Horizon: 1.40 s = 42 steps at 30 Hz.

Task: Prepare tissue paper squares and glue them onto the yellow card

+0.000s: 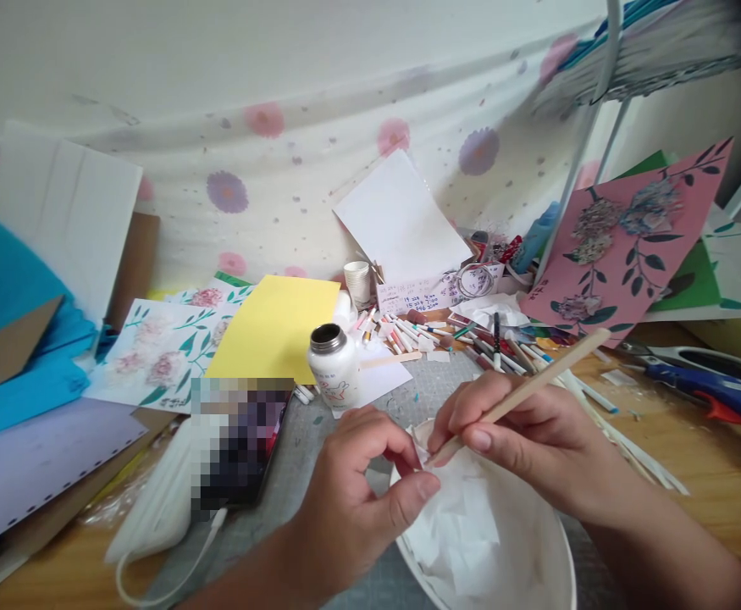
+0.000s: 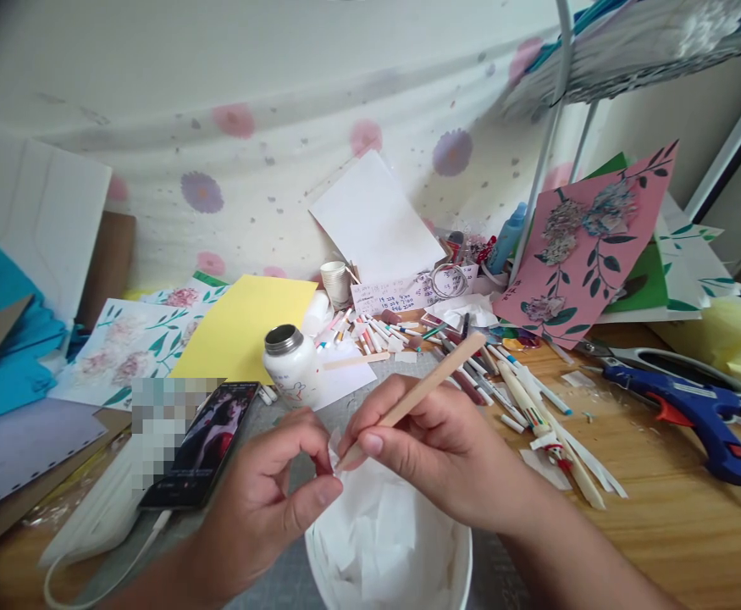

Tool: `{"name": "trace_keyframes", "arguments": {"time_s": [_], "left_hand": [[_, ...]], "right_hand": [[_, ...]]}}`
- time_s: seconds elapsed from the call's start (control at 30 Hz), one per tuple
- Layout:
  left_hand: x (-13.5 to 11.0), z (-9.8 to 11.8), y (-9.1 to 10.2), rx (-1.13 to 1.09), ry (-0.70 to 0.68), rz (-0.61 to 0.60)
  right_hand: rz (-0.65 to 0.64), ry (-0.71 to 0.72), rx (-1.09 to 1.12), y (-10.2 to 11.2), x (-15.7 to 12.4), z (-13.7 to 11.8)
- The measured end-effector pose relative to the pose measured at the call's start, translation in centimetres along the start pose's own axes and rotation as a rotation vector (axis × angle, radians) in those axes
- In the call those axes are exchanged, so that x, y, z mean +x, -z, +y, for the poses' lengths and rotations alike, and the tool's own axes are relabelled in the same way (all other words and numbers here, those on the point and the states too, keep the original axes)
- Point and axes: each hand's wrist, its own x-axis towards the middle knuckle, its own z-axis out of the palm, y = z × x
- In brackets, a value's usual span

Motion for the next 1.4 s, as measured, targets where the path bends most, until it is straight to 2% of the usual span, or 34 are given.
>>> {"name": "trace_keyframes", "arguments": {"time_s": [0.3, 0.47, 0.6, 1.0, 1.07, 1.17, 1.23, 1.33, 1.4], "left_hand": [[-0.3, -0.4, 0.0, -0.083, 0.117, -0.011], [-0.2, -0.7, 0.2, -0.13, 0.137, -0.019], [-0.1, -0.7, 0.3, -0.143, 0.129, -0.007], [-0.5, -1.8, 0.6, -0.27, 0.137, 0.025], [-0.4, -1.6, 0.6, -0.233, 0.112, 0.03], [0.0, -1.1, 0.6, -0.083, 0.004, 0.005], [0.2, -0.7, 0.6, 0.029, -0.057, -0.075], [0.5, -0.5, 0.7, 0.138, -0.104, -0.231], [0.6, -0.6, 0.8, 0.163, -0.113, -0.255]], "right_hand": [[0.027, 0.04, 0.048, -0.2, 0.1, -0.1], [0.045, 0.069, -0.076, 0.3, 0.1, -0.1], [0.088, 0.124, -0.094, 1.4, 0.1, -0.2], [0.167, 0.107, 0.035, 3.8, -0.1, -0.5], [0.203, 0.105, 0.038, 4.5, -0.1, -0.9], [0.236, 0.1, 0.038, 5.3, -0.3, -1.2], [0.176, 0.084, 0.028, 5.5, -0.5, -1.2], [-0.039, 0.031, -0.057, 5.3, -0.8, -1.0], [-0.144, -0.005, -0.122, 5.2, -0.8, -0.9]]}}
